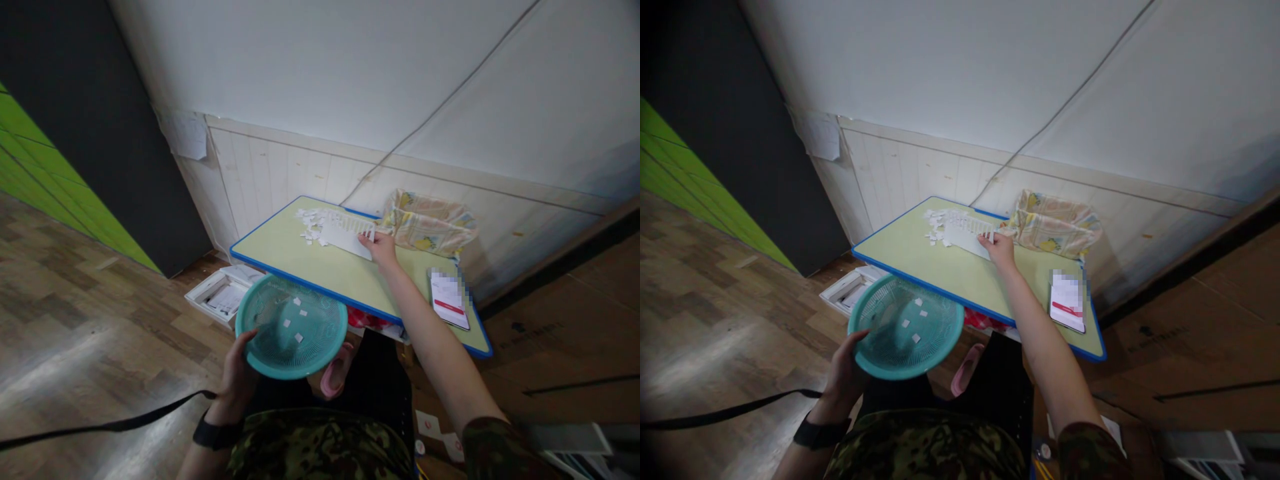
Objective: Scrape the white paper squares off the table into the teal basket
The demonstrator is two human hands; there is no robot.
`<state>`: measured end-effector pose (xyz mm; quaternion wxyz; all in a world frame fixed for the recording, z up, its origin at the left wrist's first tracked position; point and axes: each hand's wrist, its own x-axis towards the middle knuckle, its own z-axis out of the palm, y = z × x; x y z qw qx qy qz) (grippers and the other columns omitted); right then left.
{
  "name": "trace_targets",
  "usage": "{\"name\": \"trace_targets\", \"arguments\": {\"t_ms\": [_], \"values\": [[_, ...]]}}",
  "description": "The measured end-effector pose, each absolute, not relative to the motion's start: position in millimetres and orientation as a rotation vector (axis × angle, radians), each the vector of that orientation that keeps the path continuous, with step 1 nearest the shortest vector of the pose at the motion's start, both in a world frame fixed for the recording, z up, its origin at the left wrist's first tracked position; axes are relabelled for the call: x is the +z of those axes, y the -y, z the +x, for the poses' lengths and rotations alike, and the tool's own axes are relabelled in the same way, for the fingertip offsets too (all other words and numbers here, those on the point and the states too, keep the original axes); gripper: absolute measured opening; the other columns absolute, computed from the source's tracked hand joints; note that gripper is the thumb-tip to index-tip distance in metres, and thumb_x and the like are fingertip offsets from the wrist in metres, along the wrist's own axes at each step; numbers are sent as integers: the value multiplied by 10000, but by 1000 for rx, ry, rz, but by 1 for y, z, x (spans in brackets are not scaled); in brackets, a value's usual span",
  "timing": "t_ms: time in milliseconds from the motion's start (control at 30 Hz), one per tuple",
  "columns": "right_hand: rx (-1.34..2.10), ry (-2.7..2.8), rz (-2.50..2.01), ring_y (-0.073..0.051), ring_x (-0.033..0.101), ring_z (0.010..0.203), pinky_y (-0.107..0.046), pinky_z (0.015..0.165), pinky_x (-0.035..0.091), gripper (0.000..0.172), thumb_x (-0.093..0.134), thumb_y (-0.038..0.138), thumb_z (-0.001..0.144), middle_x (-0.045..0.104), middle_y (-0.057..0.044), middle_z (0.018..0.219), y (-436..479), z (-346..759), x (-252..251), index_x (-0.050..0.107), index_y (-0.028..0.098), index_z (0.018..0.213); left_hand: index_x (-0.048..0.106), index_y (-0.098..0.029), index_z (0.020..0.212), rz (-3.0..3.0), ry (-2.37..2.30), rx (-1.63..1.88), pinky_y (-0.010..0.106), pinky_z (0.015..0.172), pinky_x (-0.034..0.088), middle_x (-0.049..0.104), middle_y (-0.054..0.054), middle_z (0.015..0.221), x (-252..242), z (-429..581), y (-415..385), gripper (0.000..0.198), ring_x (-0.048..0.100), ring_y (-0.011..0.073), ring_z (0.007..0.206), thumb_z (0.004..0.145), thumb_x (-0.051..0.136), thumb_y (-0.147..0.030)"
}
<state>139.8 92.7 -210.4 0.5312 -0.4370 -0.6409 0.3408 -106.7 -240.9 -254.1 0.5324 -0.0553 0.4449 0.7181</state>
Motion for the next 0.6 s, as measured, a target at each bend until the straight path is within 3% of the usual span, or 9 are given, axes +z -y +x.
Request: {"name": "trace_targets", "arguments": {"t_ms": [167,600], "values": [[816,1526,-1033,-243,698,823,-343,738,501,462,821,575,662,793,-55,894,-89,139,-208,814,172,886,760,-57,1056,-130,-1067,1722,417,813,676,847,146,811,-256,-106,241,240,825,319,792,904,575,-74],[875,1622,-999,-235,666,794,-335,707,488,493,839,623,623,757,-45,821,-73,132,-197,805,174,824,763,-104,1132,-87,-1136,1706,453,823,674,846,119,795,-265,-112,244,276,824,326,790,900,615,-121]]}}
